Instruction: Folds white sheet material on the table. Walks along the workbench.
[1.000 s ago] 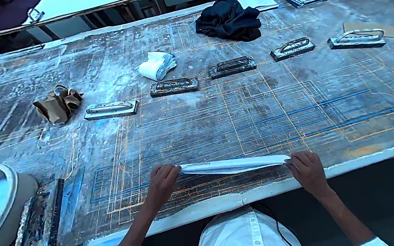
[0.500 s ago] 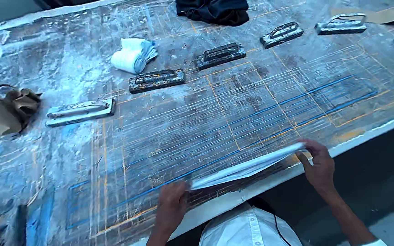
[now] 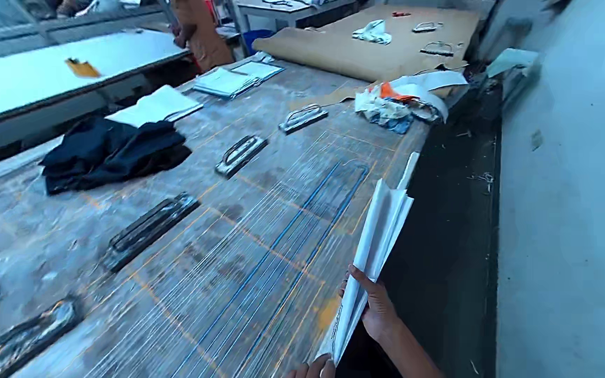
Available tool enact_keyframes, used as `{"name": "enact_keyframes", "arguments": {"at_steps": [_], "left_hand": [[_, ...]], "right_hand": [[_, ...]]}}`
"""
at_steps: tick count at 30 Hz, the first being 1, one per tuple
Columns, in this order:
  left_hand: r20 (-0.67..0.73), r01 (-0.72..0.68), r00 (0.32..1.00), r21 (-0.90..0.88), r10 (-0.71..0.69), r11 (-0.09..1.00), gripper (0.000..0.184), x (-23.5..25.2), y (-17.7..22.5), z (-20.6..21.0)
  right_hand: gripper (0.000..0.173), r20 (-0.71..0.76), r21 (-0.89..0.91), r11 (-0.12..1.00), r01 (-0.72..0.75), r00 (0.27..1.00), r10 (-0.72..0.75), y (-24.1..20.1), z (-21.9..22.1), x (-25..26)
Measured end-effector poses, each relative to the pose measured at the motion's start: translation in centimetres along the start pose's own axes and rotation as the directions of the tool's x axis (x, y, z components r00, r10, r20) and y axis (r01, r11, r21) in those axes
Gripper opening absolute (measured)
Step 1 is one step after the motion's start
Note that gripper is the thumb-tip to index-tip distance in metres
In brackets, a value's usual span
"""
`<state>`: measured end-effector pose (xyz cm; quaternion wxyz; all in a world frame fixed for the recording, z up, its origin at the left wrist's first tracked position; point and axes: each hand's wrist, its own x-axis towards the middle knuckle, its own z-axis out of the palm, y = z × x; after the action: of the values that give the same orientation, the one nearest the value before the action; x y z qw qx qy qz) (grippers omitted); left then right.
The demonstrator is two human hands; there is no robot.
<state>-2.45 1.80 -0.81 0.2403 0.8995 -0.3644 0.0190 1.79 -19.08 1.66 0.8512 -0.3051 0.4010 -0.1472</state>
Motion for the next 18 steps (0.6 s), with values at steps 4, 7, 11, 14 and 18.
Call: {"name": "enact_keyframes", "arguments": {"at_steps": [4,7,11,14,18], "left_hand": [[0.089,0.074,0.994,-0.113,-0.064,0.991,0.020,6.3,1.8,0.7],[0.009,0.098,0.995,-0.014,-0.098,0.995,0.019,9.7,0.8,-0.3],[-0.155,0.179,0.977,0.213,-0.148,0.960,0.019,11.0,-3.9,-1.4],[-0.113,0.257,0.965,0.243,-0.236,0.935,0.015,10.2,-7.6,-2.3],[-0.032,0.394,0.918,0.206,-0.396,0.896,0.015,8.8,-8.9,-2.5]], "right_hand": [[0.053,-0.049,0.071,0.997,0.042,0.998,-0.039,-4.1,-1.7,4.3],[0.053,0.054,0.057,0.998,-0.035,0.998,0.032,-5.3,-1.0,6.5],[0.064,0.357,-0.553,0.817,0.163,0.932,0.055,-4.9,-1.4,9.1],[0.071,0.642,-0.694,0.189,0.695,0.716,-0.276,-3.7,-2.7,9.9],[0.058,0.959,-0.283,-0.338,0.898,0.265,-0.098,-3.2,-1.3,13.4]]}}
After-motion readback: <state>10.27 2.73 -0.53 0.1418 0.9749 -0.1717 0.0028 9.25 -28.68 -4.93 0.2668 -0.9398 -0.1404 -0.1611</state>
